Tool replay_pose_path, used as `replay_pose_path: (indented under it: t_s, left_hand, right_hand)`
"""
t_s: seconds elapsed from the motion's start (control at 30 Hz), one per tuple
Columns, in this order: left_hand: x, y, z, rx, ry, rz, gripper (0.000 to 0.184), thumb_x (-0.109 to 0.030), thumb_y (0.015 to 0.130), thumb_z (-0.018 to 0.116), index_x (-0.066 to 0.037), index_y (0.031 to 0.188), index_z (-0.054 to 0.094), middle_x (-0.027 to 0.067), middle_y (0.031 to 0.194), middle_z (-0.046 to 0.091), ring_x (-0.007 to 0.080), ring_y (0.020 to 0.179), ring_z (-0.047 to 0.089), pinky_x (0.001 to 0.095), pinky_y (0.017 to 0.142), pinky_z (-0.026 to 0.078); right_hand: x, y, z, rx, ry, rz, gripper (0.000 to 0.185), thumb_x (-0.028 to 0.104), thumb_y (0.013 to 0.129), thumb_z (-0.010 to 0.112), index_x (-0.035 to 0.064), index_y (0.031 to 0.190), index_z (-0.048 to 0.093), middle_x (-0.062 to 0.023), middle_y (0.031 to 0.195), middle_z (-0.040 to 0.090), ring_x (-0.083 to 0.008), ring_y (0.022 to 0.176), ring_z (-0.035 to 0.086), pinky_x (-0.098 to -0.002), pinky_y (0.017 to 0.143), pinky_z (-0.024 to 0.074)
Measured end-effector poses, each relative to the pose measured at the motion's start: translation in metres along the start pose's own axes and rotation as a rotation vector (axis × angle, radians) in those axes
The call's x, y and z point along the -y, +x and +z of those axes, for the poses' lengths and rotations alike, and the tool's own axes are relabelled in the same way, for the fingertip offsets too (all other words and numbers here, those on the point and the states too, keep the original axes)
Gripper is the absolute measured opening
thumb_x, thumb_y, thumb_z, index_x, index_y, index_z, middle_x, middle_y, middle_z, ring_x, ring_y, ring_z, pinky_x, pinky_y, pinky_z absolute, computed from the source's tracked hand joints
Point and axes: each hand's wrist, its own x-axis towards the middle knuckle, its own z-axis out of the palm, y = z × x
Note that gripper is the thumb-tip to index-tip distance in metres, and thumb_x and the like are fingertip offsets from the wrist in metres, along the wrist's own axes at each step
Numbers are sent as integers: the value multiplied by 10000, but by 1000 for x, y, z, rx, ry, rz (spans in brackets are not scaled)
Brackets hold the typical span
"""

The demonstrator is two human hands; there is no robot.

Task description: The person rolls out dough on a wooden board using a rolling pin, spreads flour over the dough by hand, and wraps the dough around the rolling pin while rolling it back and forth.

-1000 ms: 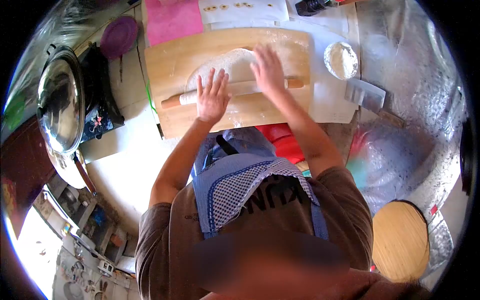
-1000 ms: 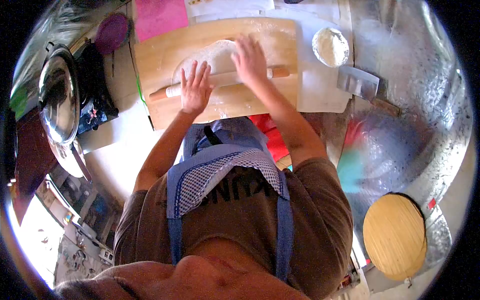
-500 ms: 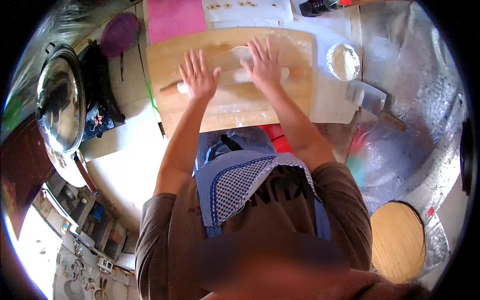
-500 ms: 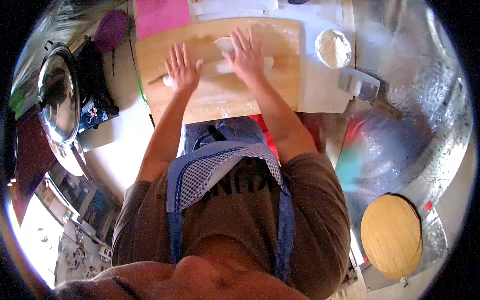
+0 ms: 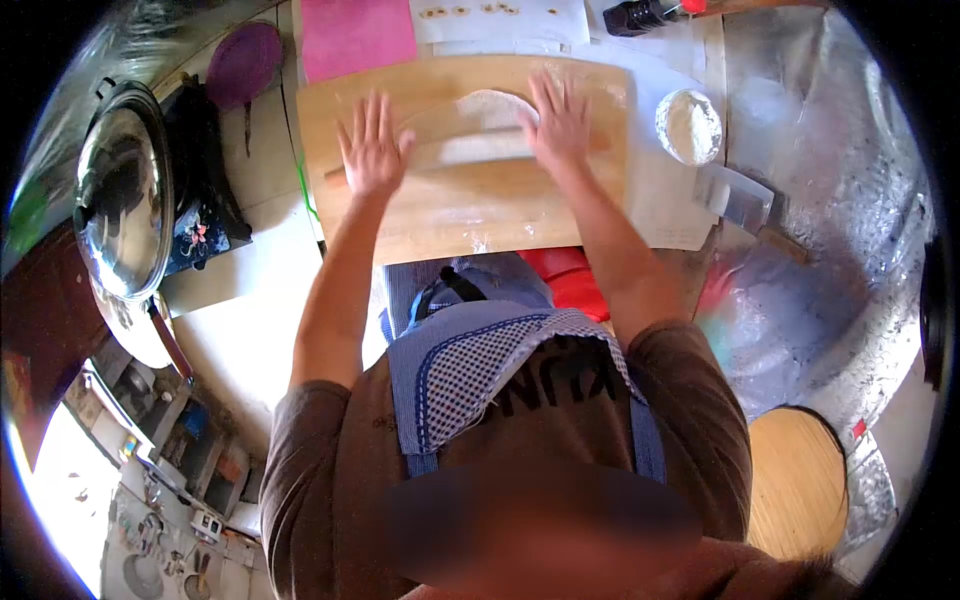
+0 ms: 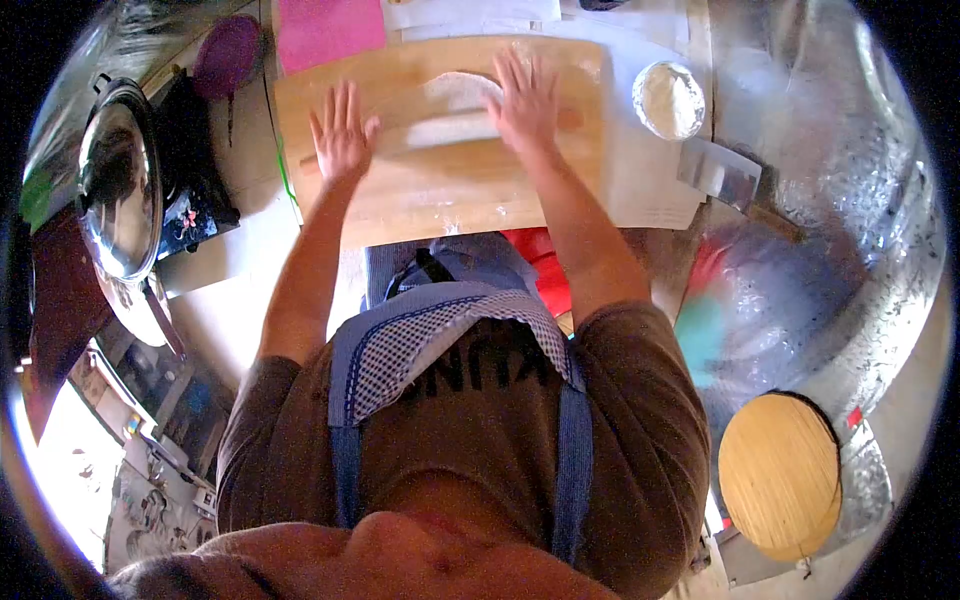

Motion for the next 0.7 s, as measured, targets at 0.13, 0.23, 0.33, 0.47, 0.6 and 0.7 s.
replay_pose_path:
  t_s: [0.13,0.23,0.33,0.47,0.6,0.7]
  left_hand:
    - [-14,-100,-5,130,-5,57,744,-536,959,467,-194,1581,244,28,1652,200,289,1529,140,585,1213,78]
    - [-9,-67,-6,202,196,45,699,-518,970,461,-206,1570,281,25,1640,239,283,1523,167,583,1212,90]
    - [19,43,13,-156,40,-74,685,-542,959,482,-217,1544,337,36,1610,310,271,1497,247,588,1205,143]
    - [-7,29,-3,-23,44,201,665,-532,866,643,-187,1420,516,46,1461,475,253,1410,374,584,1188,207]
    - [-34,-10,1,-132,-28,273,450,-280,786,709,-146,1207,628,22,1272,629,206,1248,554,431,972,439]
    - [-45,-78,2,-136,-43,263,352,-175,785,641,-126,1132,675,9,1255,655,208,1243,574,418,943,462]
  right_hand:
    - [5,-113,-16,51,-46,-90,583,436,965,541,206,1490,434,24,1605,319,-354,1494,221,-685,1140,162]
    - [2,-76,-17,61,-51,-82,585,423,958,558,193,1483,441,0,1594,340,-380,1481,240,-677,1138,172]
    - [-21,30,20,-90,128,50,590,463,939,585,175,1442,476,-29,1573,363,-365,1466,276,-676,1124,207]
    - [-5,26,-1,7,161,-175,588,456,884,672,207,1393,513,-13,1527,414,-309,1436,341,-652,1099,286]
    - [6,-31,4,101,21,-304,652,276,763,800,256,1364,547,56,1510,433,-254,1404,389,-541,934,436]
    - [16,-105,-5,136,-46,-279,644,277,766,793,264,1364,553,65,1516,428,-252,1420,365,-548,937,423]
